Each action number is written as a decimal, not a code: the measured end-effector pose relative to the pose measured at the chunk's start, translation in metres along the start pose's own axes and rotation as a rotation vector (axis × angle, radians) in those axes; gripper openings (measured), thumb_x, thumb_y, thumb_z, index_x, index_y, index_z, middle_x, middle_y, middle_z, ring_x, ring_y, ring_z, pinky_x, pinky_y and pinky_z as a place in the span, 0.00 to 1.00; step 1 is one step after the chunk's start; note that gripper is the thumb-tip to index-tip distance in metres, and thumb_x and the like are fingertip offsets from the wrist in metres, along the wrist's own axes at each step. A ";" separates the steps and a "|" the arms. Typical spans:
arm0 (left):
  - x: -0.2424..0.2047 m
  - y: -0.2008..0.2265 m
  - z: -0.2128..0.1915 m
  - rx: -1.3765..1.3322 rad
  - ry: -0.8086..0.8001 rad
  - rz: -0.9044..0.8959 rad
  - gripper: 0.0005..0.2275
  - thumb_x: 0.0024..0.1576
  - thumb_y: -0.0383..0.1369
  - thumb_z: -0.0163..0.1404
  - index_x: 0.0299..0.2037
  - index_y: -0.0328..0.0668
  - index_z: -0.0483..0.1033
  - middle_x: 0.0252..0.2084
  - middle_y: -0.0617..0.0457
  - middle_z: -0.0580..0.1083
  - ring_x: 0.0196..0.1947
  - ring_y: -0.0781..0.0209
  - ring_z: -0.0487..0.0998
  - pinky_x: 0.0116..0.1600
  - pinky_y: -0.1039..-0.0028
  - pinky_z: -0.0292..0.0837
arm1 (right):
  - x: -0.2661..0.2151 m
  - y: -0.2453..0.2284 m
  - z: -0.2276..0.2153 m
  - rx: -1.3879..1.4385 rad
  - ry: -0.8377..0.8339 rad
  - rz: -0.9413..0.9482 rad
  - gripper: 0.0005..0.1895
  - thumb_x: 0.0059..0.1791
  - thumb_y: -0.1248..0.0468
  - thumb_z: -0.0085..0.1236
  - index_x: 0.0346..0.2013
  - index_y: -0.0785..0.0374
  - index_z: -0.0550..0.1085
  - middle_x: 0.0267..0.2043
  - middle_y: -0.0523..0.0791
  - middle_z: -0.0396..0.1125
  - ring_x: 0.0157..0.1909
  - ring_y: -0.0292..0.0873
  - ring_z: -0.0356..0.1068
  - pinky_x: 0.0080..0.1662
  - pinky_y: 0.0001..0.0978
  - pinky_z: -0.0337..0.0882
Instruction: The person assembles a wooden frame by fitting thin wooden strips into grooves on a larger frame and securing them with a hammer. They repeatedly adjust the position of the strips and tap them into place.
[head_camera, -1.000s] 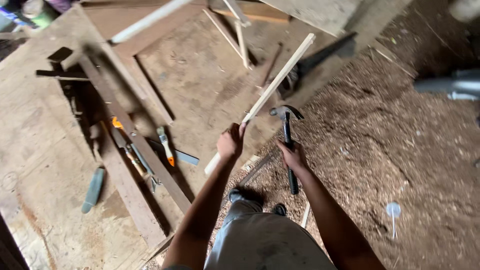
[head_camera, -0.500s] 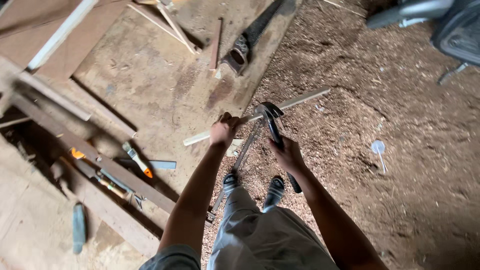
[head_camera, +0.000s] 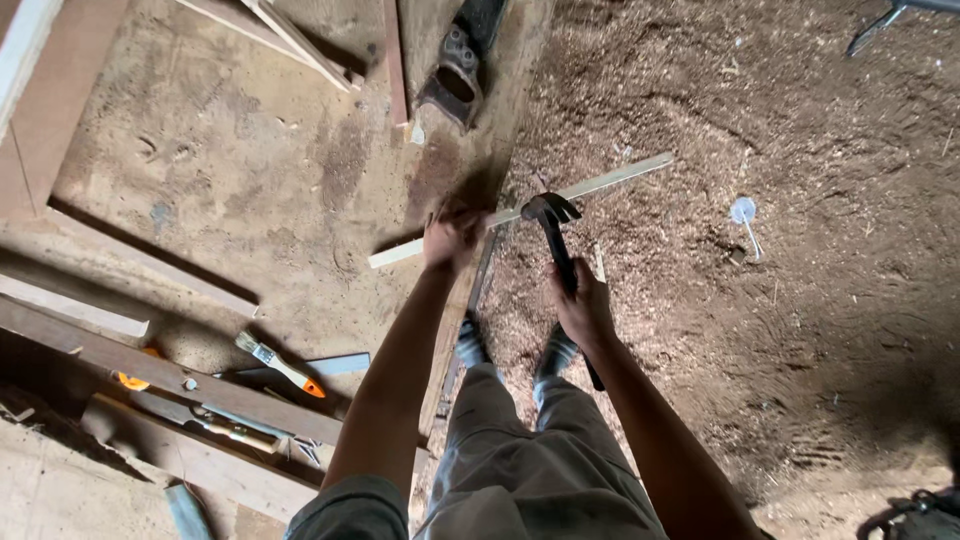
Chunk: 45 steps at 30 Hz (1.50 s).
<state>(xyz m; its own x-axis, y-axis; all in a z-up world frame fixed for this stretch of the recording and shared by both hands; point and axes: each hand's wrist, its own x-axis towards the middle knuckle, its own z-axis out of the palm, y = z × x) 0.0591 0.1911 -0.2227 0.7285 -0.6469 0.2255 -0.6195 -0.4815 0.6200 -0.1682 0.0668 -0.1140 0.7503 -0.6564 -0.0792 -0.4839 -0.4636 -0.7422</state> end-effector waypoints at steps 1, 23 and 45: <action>-0.001 -0.001 0.000 -0.049 0.004 -0.029 0.07 0.60 0.42 0.57 0.42 0.56 0.84 0.45 0.53 0.79 0.49 0.54 0.79 0.52 0.63 0.78 | -0.002 0.000 0.003 0.008 -0.048 0.073 0.18 0.58 0.49 0.49 0.41 0.63 0.69 0.21 0.41 0.66 0.18 0.32 0.64 0.19 0.30 0.62; 0.015 -0.004 -0.005 -0.110 -0.157 0.010 0.13 0.69 0.41 0.43 0.38 0.48 0.77 0.40 0.50 0.80 0.36 0.55 0.81 0.48 0.61 0.80 | 0.018 -0.013 0.019 -0.121 -0.084 0.137 0.16 0.58 0.53 0.49 0.38 0.64 0.67 0.19 0.43 0.66 0.14 0.37 0.65 0.16 0.32 0.64; 0.052 0.013 0.014 0.187 0.092 -0.366 0.13 0.66 0.39 0.40 0.35 0.46 0.76 0.38 0.49 0.80 0.36 0.53 0.83 0.49 0.57 0.77 | 0.036 -0.077 -0.005 -0.208 -0.188 0.180 0.13 0.59 0.56 0.44 0.40 0.64 0.66 0.15 0.45 0.64 0.12 0.42 0.65 0.15 0.38 0.60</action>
<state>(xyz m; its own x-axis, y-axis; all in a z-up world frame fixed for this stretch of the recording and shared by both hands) 0.0849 0.1431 -0.2135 0.9281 -0.3618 0.0876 -0.3515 -0.7743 0.5261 -0.1068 0.0756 -0.0564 0.7048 -0.6264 -0.3330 -0.6837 -0.4745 -0.5544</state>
